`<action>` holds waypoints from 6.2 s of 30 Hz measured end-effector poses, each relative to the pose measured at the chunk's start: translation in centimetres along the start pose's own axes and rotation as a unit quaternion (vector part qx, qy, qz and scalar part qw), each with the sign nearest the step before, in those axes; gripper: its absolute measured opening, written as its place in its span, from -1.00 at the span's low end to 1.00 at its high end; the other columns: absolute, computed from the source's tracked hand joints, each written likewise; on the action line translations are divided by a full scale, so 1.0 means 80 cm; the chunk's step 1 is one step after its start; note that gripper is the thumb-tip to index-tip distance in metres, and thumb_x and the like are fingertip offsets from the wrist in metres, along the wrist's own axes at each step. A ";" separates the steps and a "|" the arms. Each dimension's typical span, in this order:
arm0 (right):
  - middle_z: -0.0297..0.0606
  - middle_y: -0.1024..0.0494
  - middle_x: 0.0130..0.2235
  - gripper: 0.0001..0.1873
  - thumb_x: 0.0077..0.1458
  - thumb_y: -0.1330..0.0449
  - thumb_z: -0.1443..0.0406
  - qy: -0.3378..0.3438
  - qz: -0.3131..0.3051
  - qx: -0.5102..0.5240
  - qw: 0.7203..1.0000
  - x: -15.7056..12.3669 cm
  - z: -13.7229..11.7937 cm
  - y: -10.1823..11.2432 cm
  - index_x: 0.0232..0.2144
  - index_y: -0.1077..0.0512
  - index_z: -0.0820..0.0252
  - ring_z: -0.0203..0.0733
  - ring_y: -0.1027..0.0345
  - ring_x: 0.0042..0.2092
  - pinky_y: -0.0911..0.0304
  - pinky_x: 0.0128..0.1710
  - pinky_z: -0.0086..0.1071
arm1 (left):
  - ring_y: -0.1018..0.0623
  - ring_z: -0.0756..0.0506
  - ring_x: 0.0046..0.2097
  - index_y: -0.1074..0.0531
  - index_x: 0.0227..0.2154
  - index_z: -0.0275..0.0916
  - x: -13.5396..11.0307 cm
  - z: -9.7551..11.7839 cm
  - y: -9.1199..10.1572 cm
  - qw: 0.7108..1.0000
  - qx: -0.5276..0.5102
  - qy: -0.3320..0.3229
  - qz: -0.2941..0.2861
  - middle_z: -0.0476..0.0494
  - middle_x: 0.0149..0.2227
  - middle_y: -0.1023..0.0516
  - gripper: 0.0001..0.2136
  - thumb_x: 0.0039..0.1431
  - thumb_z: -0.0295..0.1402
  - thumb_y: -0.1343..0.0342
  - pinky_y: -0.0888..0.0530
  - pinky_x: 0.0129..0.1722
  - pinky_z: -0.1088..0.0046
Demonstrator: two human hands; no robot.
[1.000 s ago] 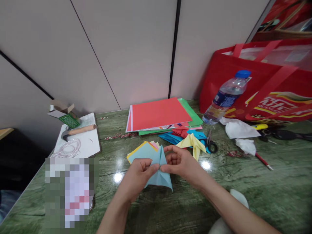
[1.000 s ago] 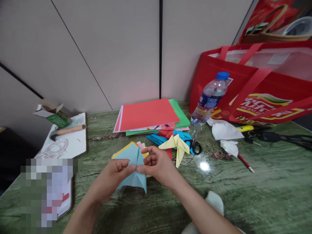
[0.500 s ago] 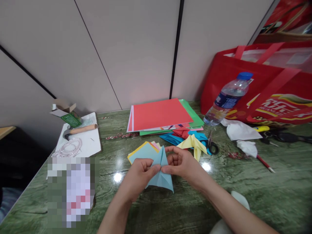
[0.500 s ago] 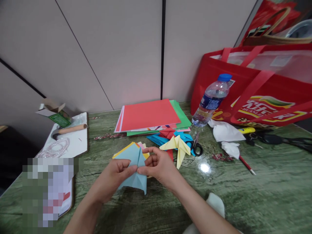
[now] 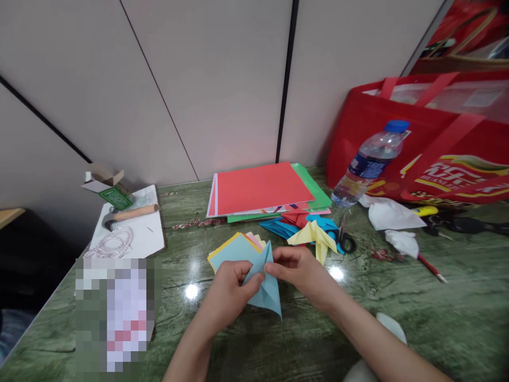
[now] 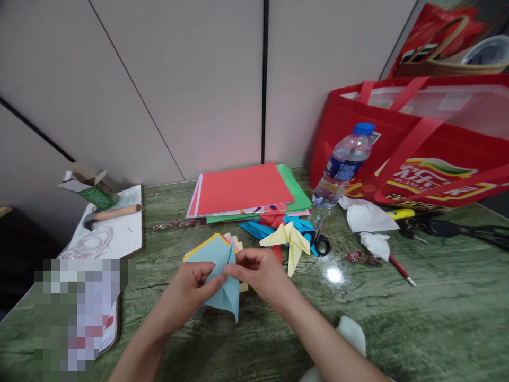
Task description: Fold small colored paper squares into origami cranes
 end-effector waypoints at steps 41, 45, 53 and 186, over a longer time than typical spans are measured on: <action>-0.34 -0.51 -0.58 -0.77 -0.21 -0.31 0.12 0.035 0.077 0.037 0.996 0.004 0.000 0.012 -0.54 -0.54 0.18 -0.30 -0.32 -0.52 -0.27 -0.49 -0.40 | -0.04 0.06 -0.56 -0.03 -0.68 -0.20 -0.003 0.000 -0.003 0.998 0.046 -0.013 -0.041 0.11 -0.63 0.01 -0.71 0.04 -0.30 0.03 0.01 -0.61 0.53; -0.34 -0.50 -0.60 -0.76 -0.21 -0.30 0.11 0.054 0.104 0.005 0.993 0.002 -0.004 0.011 -0.58 -0.53 0.17 -0.30 -0.30 -0.54 -0.26 -0.53 -0.41 | -0.04 0.06 -0.56 -0.04 -0.67 -0.20 -0.004 0.002 -0.004 0.998 0.026 -0.013 -0.053 0.11 -0.62 0.01 -0.72 0.05 -0.30 0.04 0.01 -0.61 0.53; -0.35 -0.54 -0.50 -0.74 -0.34 -0.40 0.26 0.045 0.091 0.049 0.994 0.001 -0.006 0.012 -0.46 -0.52 0.16 -0.27 -0.39 -0.45 -0.35 -0.44 -0.38 | 0.00 0.07 -0.58 -0.01 -0.70 -0.19 -0.002 0.004 -0.002 0.999 0.035 -0.016 -0.017 0.13 -0.64 0.04 -0.70 0.05 -0.30 0.04 0.03 -0.62 0.53; -0.44 -0.41 -0.62 -0.82 -0.25 -0.29 0.30 -0.014 0.037 -0.013 0.999 0.001 0.008 -0.004 -0.54 -0.35 0.22 -0.36 -0.30 -0.57 -0.20 -0.55 -0.47 | -0.30 0.06 -0.58 -0.38 -0.62 -0.29 0.014 -0.043 0.063 0.885 -0.235 -0.016 0.401 0.06 -0.65 -0.36 -0.76 -0.14 -0.20 -0.19 -0.21 -0.60 0.60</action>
Point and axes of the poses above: each hand's wrist, its own x-axis towards the middle knuckle, its own y-axis out of the back of the hand, z = x × y, the point moved 2 cm from there along x, towards the middle knuckle
